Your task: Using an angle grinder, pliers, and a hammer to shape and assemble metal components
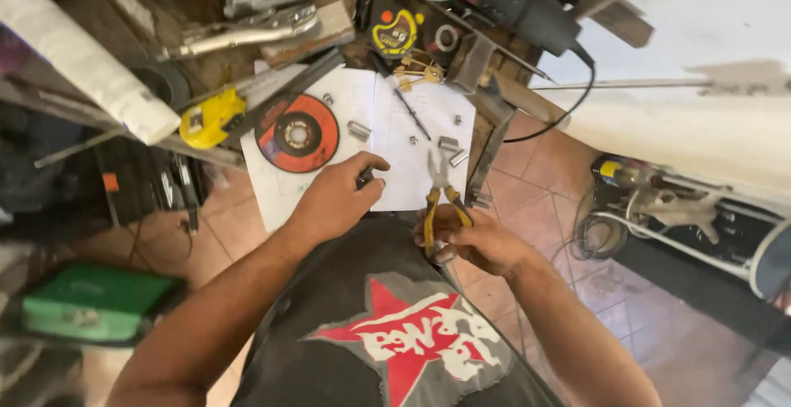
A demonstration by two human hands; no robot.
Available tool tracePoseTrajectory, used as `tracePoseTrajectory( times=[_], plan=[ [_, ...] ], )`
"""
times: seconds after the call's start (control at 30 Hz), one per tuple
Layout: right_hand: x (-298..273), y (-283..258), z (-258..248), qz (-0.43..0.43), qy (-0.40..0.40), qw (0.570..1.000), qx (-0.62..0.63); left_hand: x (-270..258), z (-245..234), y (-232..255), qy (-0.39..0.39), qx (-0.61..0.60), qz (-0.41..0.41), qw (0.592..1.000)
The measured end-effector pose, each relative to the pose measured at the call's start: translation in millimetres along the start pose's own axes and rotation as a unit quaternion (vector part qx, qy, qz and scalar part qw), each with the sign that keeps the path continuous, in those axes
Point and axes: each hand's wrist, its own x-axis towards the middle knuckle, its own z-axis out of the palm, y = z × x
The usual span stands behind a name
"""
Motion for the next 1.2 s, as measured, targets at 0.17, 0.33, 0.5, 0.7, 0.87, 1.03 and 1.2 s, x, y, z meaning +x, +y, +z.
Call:
tracePoseTrajectory(
  times=[0.17,0.33,0.5,0.7,0.87,1.03,1.2],
  plan=[
    [16.8,18.7,-34.5,0.03,-0.06,0.995,0.068,-4.4,23.2,34.6,-0.069,0.074,-0.041,0.994],
    [31.6,37.9,-61.4,0.079,-0.133,0.981,0.12,5.1,59.6,25.4,-0.084,0.163,-0.029,0.983],
    [42.5,43.5,-63.6,0.081,-0.174,0.968,0.164,11.8,63.2,19.5,-0.061,0.189,-0.071,0.977],
    [46.5,32.6,-59.7,0.075,-0.181,0.966,0.165,15.1,57.1,27.9,-0.055,0.178,-0.07,0.98],
    [42.2,20.0,-41.3,0.074,-0.177,0.965,0.178,14.2,52.6,34.1,-0.063,0.177,-0.066,0.98],
    [32.6,14.7,-35.1,0.07,-0.163,0.971,0.16,6.7,44.6,21.5,-0.067,0.135,-0.037,0.988],
    [2.2,6.3,-25.7,-0.015,0.054,0.992,-0.113,-29.8,13.0,19.1,0.01,-0.146,0.022,0.989]
  ],
)
